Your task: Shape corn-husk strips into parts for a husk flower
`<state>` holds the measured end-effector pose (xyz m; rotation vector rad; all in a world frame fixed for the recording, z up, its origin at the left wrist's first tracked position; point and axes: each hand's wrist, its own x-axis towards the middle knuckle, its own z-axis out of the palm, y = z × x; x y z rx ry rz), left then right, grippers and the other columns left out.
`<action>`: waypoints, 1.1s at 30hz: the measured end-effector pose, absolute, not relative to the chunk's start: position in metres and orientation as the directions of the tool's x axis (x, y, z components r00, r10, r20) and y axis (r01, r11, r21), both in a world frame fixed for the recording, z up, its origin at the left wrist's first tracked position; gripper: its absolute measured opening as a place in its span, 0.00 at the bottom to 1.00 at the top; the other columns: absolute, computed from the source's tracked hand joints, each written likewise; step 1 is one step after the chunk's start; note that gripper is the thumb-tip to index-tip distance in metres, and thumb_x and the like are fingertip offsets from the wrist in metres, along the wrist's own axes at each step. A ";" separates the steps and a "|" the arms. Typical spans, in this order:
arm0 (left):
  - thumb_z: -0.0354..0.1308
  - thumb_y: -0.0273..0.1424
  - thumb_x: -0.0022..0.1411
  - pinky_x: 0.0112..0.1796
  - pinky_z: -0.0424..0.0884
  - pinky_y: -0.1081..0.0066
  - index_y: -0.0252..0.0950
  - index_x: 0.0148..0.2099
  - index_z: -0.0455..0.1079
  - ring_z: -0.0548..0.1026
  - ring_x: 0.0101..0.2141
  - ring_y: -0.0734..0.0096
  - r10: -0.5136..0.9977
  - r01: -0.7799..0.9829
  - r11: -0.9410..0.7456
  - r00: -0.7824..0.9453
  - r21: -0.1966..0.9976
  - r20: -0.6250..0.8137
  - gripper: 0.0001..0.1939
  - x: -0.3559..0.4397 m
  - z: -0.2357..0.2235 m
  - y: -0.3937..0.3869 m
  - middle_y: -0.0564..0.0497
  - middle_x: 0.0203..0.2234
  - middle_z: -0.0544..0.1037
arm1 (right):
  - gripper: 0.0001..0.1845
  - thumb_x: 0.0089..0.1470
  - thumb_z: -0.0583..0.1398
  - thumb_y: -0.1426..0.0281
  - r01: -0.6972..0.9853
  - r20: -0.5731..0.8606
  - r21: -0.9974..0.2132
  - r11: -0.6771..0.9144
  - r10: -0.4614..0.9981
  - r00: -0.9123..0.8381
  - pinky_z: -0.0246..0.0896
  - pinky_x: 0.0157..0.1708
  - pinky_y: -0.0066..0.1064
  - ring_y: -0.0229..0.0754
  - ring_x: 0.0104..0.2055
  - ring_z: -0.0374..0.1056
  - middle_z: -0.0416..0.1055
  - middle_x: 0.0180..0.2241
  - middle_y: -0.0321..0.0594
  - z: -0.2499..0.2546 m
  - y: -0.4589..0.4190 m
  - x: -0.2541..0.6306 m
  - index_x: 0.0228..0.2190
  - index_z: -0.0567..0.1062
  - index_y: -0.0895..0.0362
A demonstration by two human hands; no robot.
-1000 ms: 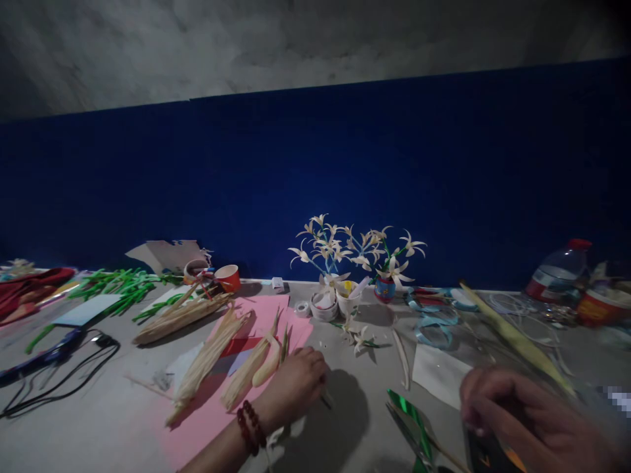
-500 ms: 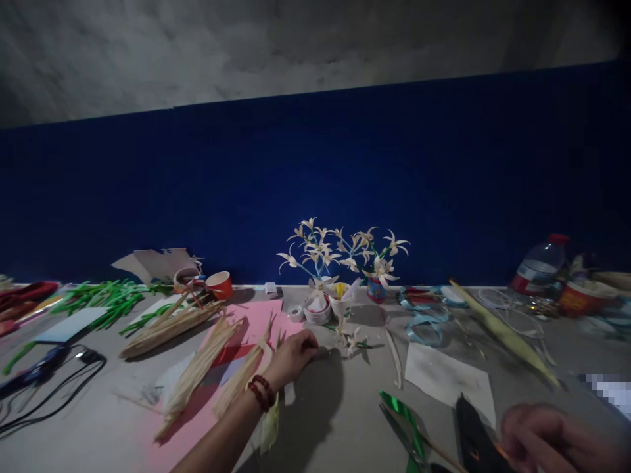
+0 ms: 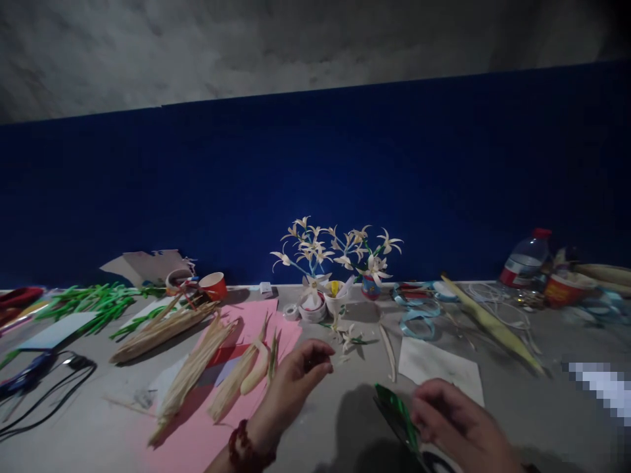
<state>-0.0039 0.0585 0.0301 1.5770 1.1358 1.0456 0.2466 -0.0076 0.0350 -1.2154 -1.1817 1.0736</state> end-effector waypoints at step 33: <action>0.56 0.31 0.66 0.38 0.69 0.66 0.42 0.47 0.77 0.75 0.36 0.62 0.888 -0.041 -0.410 0.211 0.911 0.409 0.11 0.030 0.044 -0.005 0.47 0.33 0.75 | 0.25 0.38 0.71 0.50 -0.317 -0.011 -0.949 -0.003 1.000 0.023 0.52 0.20 0.21 0.30 0.19 0.58 0.66 0.16 0.30 0.040 -0.004 0.173 0.21 0.74 0.58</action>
